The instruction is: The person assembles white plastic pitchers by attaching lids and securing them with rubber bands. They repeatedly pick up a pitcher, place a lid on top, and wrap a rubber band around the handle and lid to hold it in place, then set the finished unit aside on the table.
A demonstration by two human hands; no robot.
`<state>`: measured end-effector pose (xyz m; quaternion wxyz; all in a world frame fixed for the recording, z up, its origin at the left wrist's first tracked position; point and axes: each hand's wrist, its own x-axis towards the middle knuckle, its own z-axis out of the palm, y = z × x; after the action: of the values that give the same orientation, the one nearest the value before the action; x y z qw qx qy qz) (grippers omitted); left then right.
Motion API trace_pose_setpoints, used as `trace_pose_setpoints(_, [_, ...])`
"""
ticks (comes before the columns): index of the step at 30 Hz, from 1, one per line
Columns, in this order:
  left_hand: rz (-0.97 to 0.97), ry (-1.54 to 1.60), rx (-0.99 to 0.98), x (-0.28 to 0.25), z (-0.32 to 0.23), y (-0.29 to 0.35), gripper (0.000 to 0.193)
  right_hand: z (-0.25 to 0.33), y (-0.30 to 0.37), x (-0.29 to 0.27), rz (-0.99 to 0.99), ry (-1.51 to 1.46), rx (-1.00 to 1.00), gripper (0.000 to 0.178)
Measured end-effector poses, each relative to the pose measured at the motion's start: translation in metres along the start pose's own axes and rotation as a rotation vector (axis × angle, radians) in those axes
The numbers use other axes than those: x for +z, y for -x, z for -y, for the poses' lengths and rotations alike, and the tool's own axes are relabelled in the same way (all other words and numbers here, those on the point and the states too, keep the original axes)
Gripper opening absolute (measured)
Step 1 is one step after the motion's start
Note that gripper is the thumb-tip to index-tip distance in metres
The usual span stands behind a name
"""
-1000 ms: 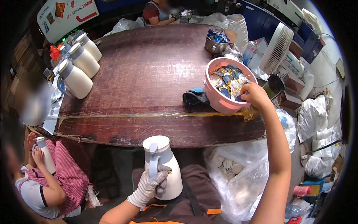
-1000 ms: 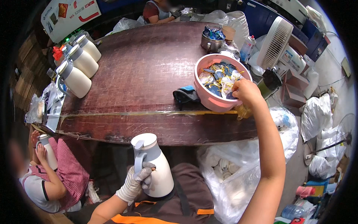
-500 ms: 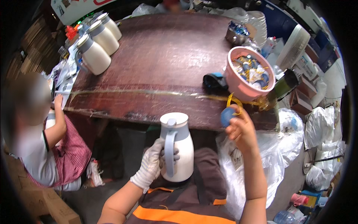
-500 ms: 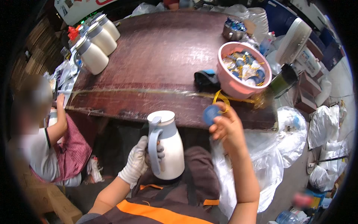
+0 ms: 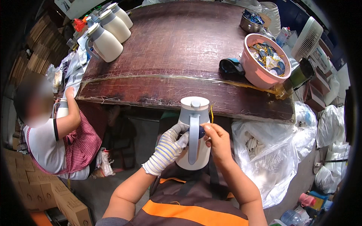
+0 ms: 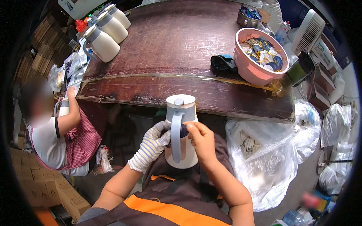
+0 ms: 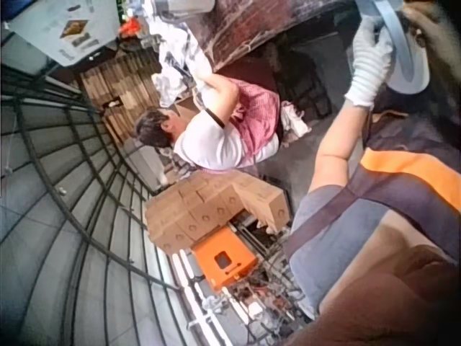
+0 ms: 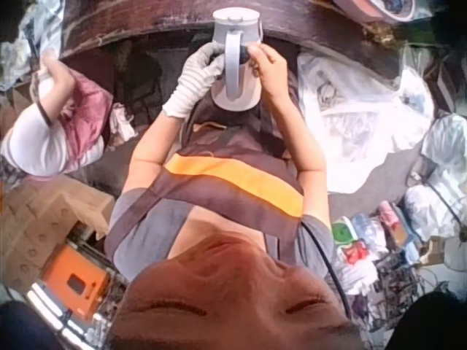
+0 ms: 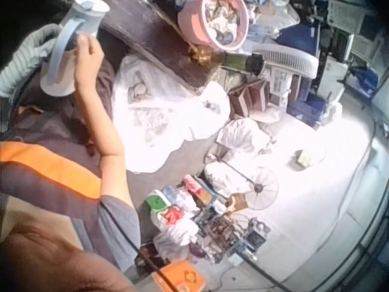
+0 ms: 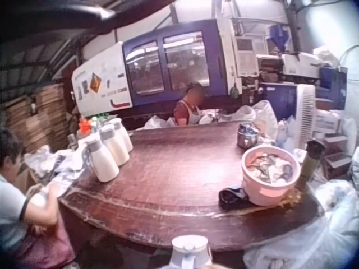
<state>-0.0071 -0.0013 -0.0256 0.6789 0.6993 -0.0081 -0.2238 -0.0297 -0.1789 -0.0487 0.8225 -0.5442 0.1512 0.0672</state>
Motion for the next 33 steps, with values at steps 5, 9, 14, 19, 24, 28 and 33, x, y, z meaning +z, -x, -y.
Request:
trace_pose_setpoints(5, [-0.322, 0.346, 0.034, -0.010, 0.002, -0.004, 0.023, 0.008, -0.004, -0.018, 0.032, -0.095, -0.077, 0.027])
trace_pose_setpoints(9, [-0.426, 0.303, 0.187, -0.019, -0.014, -0.009, 0.021, 0.019, -0.006, -0.021, 0.314, 0.044, -0.017, 0.025])
trace_pose_setpoints(14, [-0.367, 0.265, 0.315, -0.007, -0.032, -0.007, 0.022, 0.029, -0.019, -0.010, 0.361, -0.488, -0.100, 0.026])
trace_pose_setpoints(19, [-0.286, -0.081, 0.536, -0.002, -0.022, -0.008, 0.025, 0.063, -0.016, 0.005, 0.442, 0.011, -0.066, 0.039])
trace_pose_setpoints(24, [-0.218, -0.402, 0.695, 0.000, -0.035, 0.002, 0.027, 0.068, -0.011, 0.012, 0.428, 0.307, -0.208, 0.034])
trace_pose_setpoints(28, [0.081, 0.392, 0.175, 0.004, -0.014, -0.002, 0.048, 0.074, -0.008, 0.018, 0.296, 0.756, -0.586, 0.025])
trace_pose_setpoints(33, [-0.063, 0.385, -0.129, 0.005, -0.018, 0.006, 0.054, 0.063, -0.046, -0.019, -0.157, 0.920, -0.691, 0.023])
